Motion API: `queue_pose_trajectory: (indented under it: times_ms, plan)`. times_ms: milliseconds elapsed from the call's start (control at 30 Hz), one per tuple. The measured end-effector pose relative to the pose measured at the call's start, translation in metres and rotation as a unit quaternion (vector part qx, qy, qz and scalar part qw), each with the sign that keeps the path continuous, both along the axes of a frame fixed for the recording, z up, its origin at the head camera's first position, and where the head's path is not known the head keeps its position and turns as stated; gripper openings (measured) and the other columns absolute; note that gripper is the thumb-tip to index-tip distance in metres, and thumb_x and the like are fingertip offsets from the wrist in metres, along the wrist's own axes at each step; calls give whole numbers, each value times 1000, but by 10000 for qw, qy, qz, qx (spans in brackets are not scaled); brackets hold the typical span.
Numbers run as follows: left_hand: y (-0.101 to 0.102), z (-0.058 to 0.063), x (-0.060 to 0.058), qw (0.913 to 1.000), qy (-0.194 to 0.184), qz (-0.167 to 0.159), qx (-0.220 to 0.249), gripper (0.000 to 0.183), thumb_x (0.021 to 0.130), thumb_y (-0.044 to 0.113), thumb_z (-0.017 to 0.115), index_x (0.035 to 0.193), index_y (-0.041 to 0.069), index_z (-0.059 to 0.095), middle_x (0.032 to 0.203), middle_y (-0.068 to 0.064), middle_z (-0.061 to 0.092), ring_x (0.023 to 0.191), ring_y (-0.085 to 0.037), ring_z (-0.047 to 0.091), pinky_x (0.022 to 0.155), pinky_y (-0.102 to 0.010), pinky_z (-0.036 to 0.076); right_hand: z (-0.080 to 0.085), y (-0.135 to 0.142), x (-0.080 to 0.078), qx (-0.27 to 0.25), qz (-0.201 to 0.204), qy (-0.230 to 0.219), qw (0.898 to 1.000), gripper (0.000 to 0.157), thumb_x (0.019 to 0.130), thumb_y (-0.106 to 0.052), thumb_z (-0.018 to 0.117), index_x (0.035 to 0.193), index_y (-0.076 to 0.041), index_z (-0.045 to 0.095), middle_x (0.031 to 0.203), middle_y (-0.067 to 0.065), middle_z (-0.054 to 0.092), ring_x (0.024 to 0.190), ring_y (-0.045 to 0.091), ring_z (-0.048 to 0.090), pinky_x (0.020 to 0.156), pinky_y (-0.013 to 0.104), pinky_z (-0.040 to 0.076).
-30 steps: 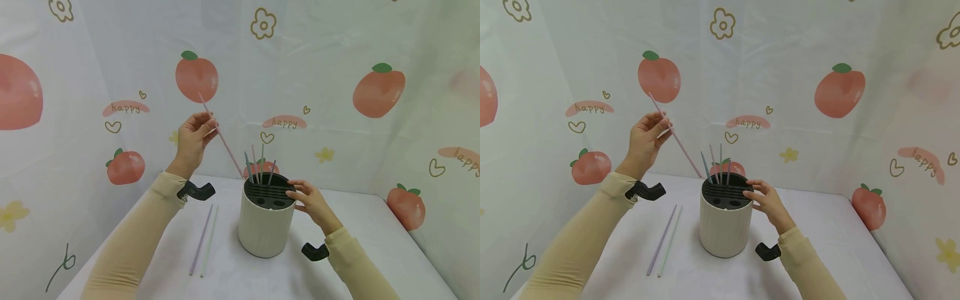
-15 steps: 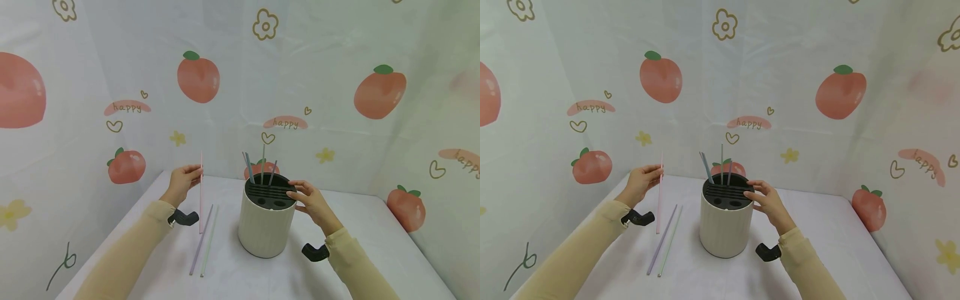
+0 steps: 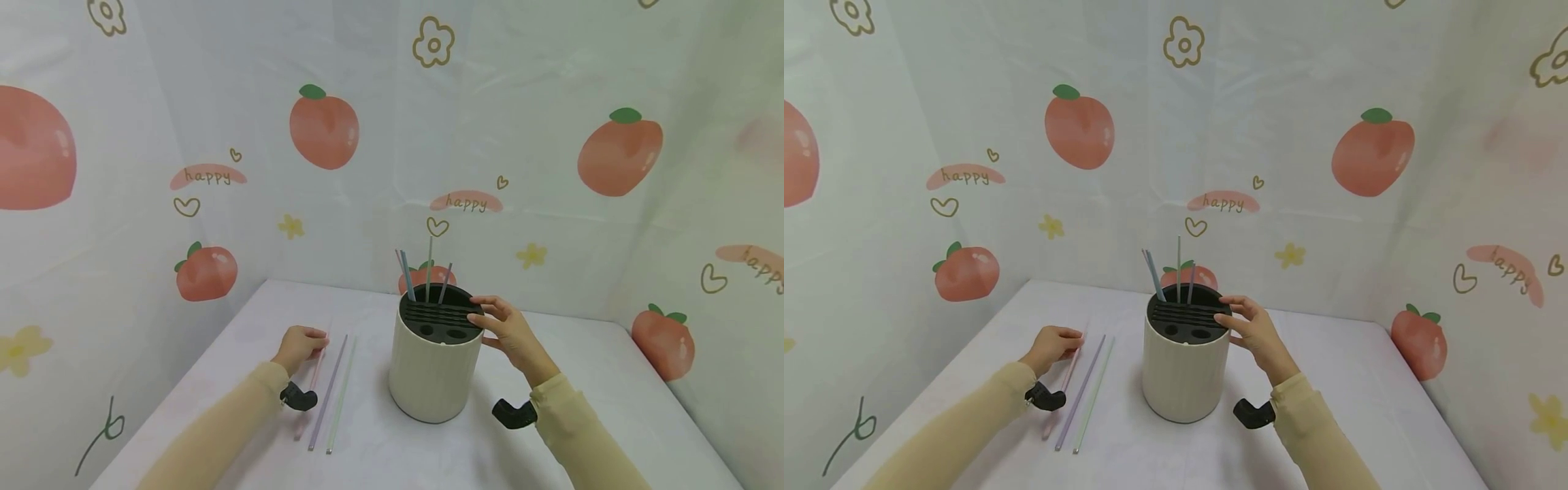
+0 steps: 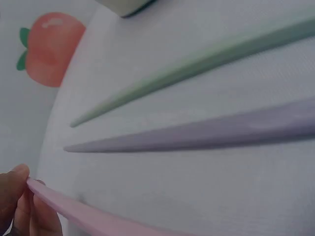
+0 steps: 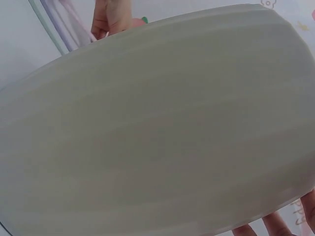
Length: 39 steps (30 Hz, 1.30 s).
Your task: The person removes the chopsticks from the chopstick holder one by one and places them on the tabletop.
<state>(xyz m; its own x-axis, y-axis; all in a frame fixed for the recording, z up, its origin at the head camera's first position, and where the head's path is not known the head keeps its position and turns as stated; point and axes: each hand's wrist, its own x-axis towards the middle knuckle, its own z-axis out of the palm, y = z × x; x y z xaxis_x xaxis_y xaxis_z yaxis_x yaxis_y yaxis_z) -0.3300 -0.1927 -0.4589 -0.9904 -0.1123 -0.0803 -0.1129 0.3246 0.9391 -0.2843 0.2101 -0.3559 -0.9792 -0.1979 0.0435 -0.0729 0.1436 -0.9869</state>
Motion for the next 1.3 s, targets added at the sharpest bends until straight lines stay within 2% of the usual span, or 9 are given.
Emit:
queue_pose_trajectory:
  times_ms: [133,367,633,1100,1300]
  plan:
    - [1,-8,0,9996,-32,-54,-273,22,84,-1,69,103,-13,67,76,-6,69,59,-7,56,56,-18,50,1,0,0,57,19,25,10000,50,95,-23,63,136,-3,43,136,17,45,108,12,56,101,54,45]
    - [5,-8,5,9983,-124,-16,-562,21,82,0,72,100,-11,69,85,-14,71,62,-8,60,59,-20,53,2,0,-1,178,40,0,9998,54,95,-26,63,139,-5,41,143,19,39,116,19,52,102,53,45]
    - [5,-13,2,9959,1,-9,-902,18,76,1,76,91,-8,71,77,-8,70,60,-9,59,57,-20,52,3,-1,-2,135,25,-7,9999,52,94,-25,64,138,-4,43,138,18,43,110,13,55,101,53,46]
    - [10,-12,0,9924,-180,-14,-1215,17,75,1,76,90,-6,72,74,-8,68,58,-9,57,56,-19,50,3,0,0,155,1,-33,9999,53,95,-26,63,138,-5,42,139,18,42,112,15,54,102,53,46]
    - [8,-13,-1,9942,-243,-56,-1042,20,76,3,78,92,-6,72,72,-5,69,58,-8,58,57,-18,51,2,0,0,133,-27,-53,9999,53,94,-26,64,139,-5,42,140,18,41,112,15,54,101,52,46]
